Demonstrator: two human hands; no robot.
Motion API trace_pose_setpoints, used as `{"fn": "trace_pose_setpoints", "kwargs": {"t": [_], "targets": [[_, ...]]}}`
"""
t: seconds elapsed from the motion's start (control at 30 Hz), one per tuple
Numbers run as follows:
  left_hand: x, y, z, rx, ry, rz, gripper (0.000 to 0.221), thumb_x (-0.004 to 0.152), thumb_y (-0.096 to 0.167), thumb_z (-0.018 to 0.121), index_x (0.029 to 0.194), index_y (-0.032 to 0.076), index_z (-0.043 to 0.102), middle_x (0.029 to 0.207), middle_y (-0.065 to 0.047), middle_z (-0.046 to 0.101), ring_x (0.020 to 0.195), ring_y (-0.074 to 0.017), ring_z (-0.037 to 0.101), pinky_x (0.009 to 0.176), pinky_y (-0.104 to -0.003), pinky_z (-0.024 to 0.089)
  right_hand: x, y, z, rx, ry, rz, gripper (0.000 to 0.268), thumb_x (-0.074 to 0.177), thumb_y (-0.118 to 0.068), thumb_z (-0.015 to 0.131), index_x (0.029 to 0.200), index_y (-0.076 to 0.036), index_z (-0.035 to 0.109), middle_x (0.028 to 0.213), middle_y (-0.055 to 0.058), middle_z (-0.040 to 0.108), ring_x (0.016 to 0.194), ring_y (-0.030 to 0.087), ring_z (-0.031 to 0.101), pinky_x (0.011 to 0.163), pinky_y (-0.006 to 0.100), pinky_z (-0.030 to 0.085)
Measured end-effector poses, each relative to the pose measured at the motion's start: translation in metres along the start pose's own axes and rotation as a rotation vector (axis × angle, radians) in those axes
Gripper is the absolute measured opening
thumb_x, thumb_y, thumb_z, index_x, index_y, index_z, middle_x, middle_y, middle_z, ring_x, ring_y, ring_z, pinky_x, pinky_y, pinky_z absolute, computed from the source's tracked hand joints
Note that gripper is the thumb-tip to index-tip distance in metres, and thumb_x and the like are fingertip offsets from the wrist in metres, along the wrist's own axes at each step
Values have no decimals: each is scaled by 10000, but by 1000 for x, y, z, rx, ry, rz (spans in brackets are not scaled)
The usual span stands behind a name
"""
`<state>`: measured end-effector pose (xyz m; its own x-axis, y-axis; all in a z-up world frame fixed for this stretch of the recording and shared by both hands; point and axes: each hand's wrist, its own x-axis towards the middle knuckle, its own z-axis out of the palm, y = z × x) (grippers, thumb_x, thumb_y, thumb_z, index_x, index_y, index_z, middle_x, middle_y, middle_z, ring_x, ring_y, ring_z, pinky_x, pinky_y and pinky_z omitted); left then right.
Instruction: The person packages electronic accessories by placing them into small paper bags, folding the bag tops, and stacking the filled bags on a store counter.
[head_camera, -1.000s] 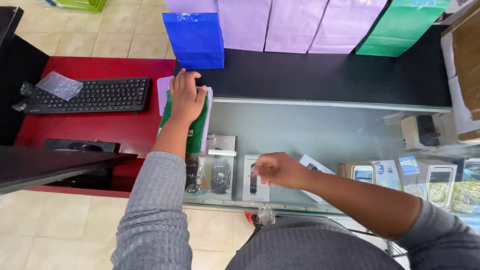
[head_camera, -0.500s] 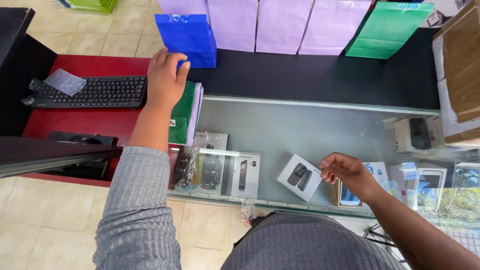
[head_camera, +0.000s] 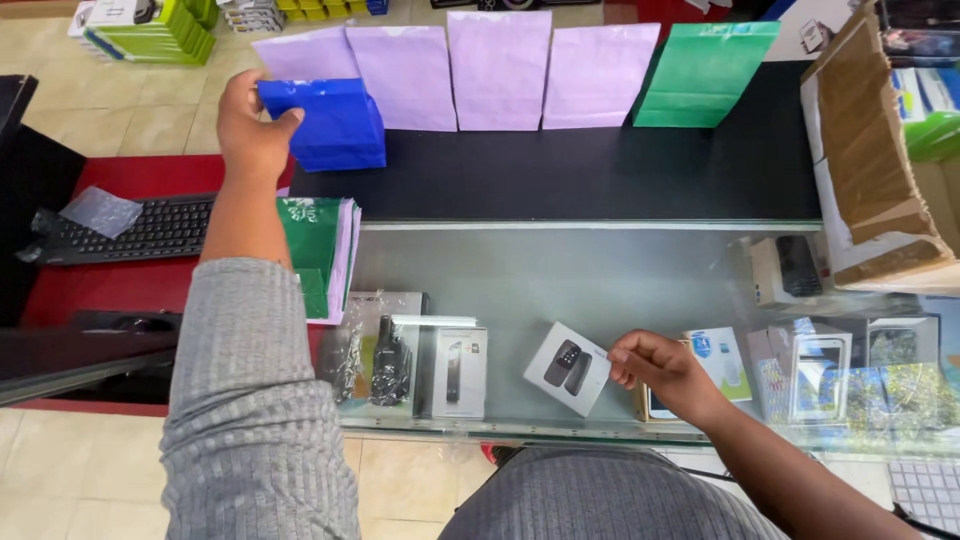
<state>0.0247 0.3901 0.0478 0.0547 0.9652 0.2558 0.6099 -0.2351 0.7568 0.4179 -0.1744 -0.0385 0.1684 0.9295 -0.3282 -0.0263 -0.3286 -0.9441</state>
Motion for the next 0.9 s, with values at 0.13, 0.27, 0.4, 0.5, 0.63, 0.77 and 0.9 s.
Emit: {"fn": "trace_pose_setpoints", "kwargs": {"t": [0.13,0.27,0.4,0.5,0.63,0.77,0.9], "targets": [[-35,69,2,-4,-95,415,276,986,25,926,1200,135,791,1105,-49,788,985,-201,768,879,-366,621,-3,-1,-8,29,-28,11,254,1117,-214,693,1014,-15,813,907,112,856,789,222,731,766,370,621],[-114,149,17,79,-228,789,275,989,99,971,1181,231,825,1102,16,740,1105,-246,779,1036,-389,577,-10,-6,-26,96,-15,-75,161,1100,-86,742,1051,34,838,852,152,814,849,196,755,836,363,662],[-212,222,46,-13,-458,867,271,955,8,877,1162,148,773,1108,-73,771,1117,-354,784,1023,-478,597,-16,-38,-61,-94,108,-226,97,1068,-79,785,1096,-22,858,823,101,823,826,135,742,809,331,657],[-259,246,89,4,-582,841,262,948,101,892,1155,172,749,1060,-31,794,1066,-309,813,968,-466,630,-12,-46,-92,-196,241,-356,203,1026,-17,818,1226,-47,824,931,105,826,895,148,751,865,347,647],[-297,253,139,81,-318,1058,168,1002,148,826,1112,228,728,1039,55,729,946,-200,786,877,-376,644,-12,-55,-129,-162,369,-449,244,1052,-16,813,1295,-28,790,1079,112,813,1011,180,776,935,346,648],[-359,267,129,109,-20,1414,164,1116,121,695,970,191,722,1052,-7,693,932,-232,731,817,-378,583,-26,-40,-154,-259,425,-578,184,1098,-13,776,1282,-11,789,1128,136,805,1022,226,781,935,380,662],[-423,217,162,61,-118,1406,152,1156,118,662,1016,148,711,1040,-51,668,987,-277,720,847,-408,567,-49,-26,-142,-328,456,-631,172,1062,26,788,1225,-23,812,1113,130,811,1012,269,797,933,405,658]]}}
